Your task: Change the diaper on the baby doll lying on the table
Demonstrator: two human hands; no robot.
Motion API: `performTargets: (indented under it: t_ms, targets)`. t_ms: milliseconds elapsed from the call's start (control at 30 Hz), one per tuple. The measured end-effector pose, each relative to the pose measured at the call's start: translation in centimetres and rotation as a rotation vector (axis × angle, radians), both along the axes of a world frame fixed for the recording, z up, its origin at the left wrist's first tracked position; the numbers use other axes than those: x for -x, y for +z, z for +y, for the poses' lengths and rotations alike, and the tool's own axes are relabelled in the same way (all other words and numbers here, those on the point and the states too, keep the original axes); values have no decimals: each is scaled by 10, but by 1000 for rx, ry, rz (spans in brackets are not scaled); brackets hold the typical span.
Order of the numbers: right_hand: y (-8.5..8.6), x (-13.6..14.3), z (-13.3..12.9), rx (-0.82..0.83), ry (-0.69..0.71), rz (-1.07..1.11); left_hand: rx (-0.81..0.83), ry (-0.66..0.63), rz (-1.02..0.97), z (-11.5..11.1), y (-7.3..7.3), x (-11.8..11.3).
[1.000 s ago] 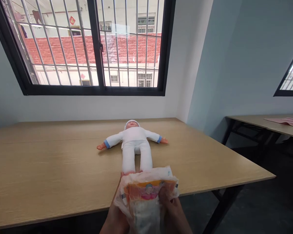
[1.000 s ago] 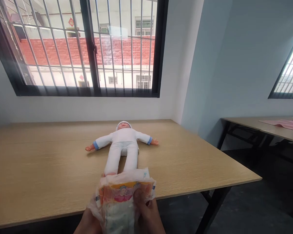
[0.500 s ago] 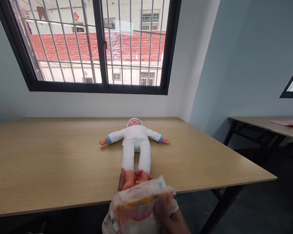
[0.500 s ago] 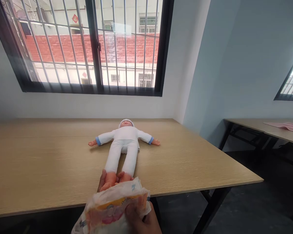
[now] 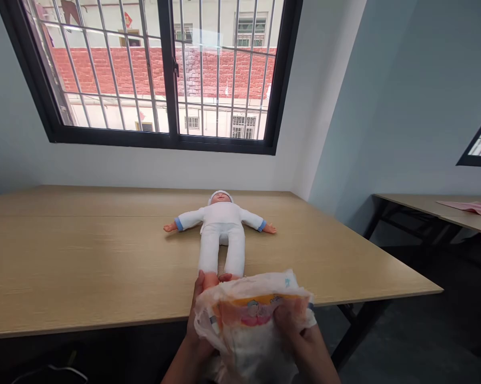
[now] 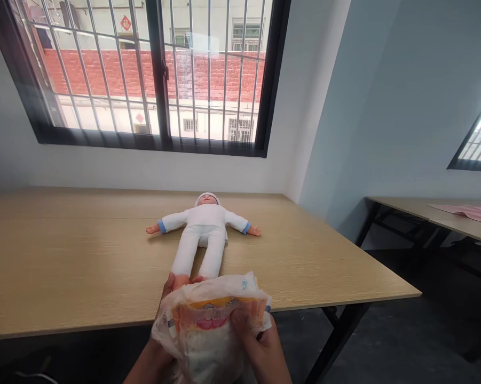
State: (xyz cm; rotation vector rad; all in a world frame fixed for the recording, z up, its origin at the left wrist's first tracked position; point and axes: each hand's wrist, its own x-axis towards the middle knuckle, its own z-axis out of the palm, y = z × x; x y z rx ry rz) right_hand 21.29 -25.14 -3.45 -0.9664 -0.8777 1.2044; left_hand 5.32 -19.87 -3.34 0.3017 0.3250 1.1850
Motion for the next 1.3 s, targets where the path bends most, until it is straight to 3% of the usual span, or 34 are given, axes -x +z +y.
performTargets:
  t_ms: [133,233,300,400,467,533,567,633,767,833,900,967,1100,1200,1300]
  targets:
    - [14,-18,9,-32,-84,-15,-48,-50,-47,-2,1,9]
    - [41,-56,37,-36,-277,-107,-89,-152,-43,2,17,16]
    - [70,-88,64,-51,-411,-222,-150,-194,9,6,35,20]
    - [122,-121,103,-260,-649,-357,-240,-179,65,15,70,23]
    - [152,-125,118,-458,-873,-403,-300,-173,83,22,92,24]
    - [165,-117,123,-670,-1016,-365,-356,-166,94,30,110,25]
    - [163,-110,122,-728,-1015,-351,-378,-164,100,34,118,25]
    - [141,-97,120,-707,-842,-424,-401,-176,117,43,132,27]
    - [56,-86,114,-489,-183,-948,-405,-199,139,59,156,29]
    - [18,-89,110,-439,45,-1179,-405,-197,143,66,165,28]
    - [-6,-93,103,-386,112,-1314,-405,-201,151,71,172,25]
    - [-16,-95,94,-315,108,-1445,-411,-202,160,74,176,21]
    - [-18,-86,86,-170,73,-1667,-405,-205,170,79,180,16]
    - [-19,-71,93,-213,92,-1699,-385,-210,160,81,181,15]
    - [-19,-52,107,-307,211,-1660,-379,-214,150,84,183,15]
